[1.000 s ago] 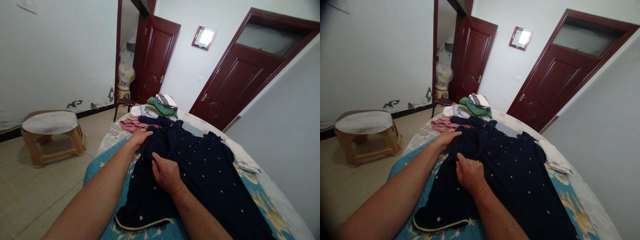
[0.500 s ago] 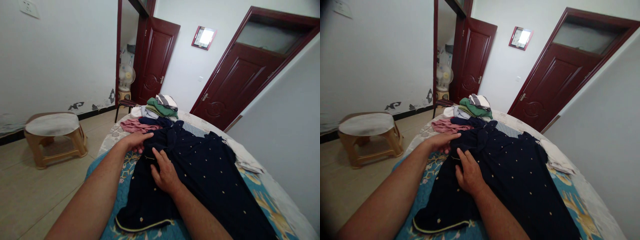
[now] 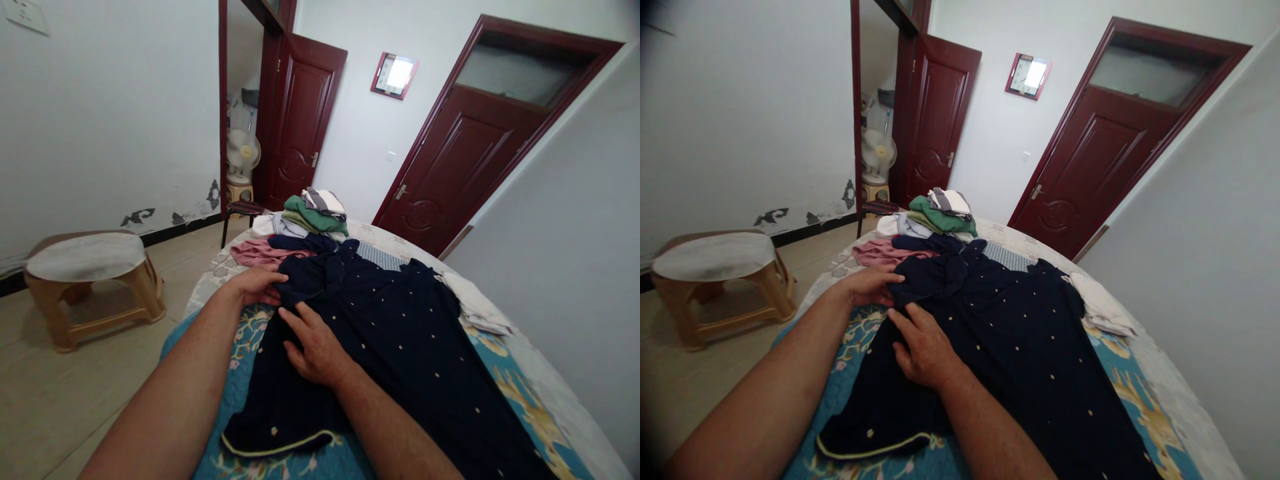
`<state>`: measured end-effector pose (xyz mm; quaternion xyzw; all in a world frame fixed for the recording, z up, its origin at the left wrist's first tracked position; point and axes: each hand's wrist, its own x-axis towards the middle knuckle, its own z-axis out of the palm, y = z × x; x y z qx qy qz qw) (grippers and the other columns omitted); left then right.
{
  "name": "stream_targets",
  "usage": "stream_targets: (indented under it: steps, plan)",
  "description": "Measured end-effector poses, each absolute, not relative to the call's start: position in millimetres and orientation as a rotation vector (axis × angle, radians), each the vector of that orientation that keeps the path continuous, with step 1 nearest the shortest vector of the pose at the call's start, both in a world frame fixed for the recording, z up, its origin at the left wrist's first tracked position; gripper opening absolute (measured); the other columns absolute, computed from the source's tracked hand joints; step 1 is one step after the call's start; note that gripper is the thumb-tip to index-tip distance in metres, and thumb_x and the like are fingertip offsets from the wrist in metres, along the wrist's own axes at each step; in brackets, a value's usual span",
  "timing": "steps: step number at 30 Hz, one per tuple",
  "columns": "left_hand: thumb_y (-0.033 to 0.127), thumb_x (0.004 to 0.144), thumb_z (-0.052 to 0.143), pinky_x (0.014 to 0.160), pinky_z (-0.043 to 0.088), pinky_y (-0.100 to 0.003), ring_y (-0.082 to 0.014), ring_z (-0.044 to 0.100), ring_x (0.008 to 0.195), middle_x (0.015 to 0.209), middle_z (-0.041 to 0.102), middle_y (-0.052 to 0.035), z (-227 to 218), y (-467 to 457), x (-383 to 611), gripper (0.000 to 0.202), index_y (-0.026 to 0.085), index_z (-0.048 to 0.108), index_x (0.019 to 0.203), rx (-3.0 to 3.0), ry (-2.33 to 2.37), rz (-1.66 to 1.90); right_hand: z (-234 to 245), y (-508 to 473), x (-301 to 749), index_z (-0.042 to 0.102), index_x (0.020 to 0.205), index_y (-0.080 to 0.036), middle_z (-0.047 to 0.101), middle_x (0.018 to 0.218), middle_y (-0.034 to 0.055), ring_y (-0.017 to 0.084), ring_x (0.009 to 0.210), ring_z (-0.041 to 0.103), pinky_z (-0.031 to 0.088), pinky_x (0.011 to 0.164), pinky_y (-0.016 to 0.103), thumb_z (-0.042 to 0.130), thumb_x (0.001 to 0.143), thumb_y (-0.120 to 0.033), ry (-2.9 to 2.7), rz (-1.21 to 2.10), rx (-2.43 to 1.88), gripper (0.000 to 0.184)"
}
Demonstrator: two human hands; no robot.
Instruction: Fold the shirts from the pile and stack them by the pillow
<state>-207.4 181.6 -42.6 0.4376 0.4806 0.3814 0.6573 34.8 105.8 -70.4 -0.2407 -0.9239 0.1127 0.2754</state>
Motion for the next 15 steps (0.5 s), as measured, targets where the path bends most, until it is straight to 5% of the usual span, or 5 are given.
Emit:
stream_targets:
  steps: [4, 8, 11, 15]
  plan:
    - [0.037, 0.062, 0.086, 0.065, 0.057, -0.034, -0.0154, 0.061, 0.062, 0.075, 0.069, 0.0004, -48, 186, -208, 0.044, 0.021, 0.060, 0.093, 0.974, 1.252, 0.938, -71, 106, 34, 0.033, 0.161, -0.023, 0.024, 0.170, 0.0114, 0.025, 0.154, 0.030, 0.034, 0.124, 0.043, 0.059, 0.091, -0.021, -2.547, 0.368, -0.688, 0.075]
    - [0.032, 0.064, 0.083, 0.059, 0.053, -0.030, -0.0186, 0.063, 0.067, 0.073, 0.068, -0.0008, -53, 190, -204, 0.034, 0.022, 0.059, 0.085, 0.987, 1.289, 0.974, -69, 105, 33, 0.047, 0.152, -0.022, 0.040, 0.160, 0.0129, 0.026, 0.142, 0.046, 0.042, 0.116, 0.041, 0.062, 0.092, -0.028, -2.549, 0.377, -0.769, 0.062]
    - [0.032, 0.063, 0.085, 0.056, 0.050, -0.027, -0.0163, 0.059, 0.063, 0.068, 0.064, 0.0016, -56, 194, -201, 0.035, 0.023, 0.057, 0.082, 0.954, 1.281, 1.038, -67, 104, 33, 0.064, 0.128, -0.020, 0.064, 0.129, 0.0122, 0.024, 0.118, 0.059, 0.047, 0.104, 0.039, 0.061, 0.095, -0.033, -2.542, 0.309, -0.841, 0.035]
    - [0.043, 0.060, 0.090, 0.056, 0.050, -0.026, -0.0129, 0.057, 0.060, 0.070, 0.064, 0.0037, -59, 197, -201, 0.044, 0.022, 0.062, 0.086, 0.936, 1.255, 1.039, -65, 101, 33, 0.067, 0.102, -0.021, 0.067, 0.093, 0.0056, 0.022, 0.091, 0.061, 0.047, 0.085, 0.034, 0.063, 0.095, -0.045, -2.660, 0.230, -0.915, 0.025]
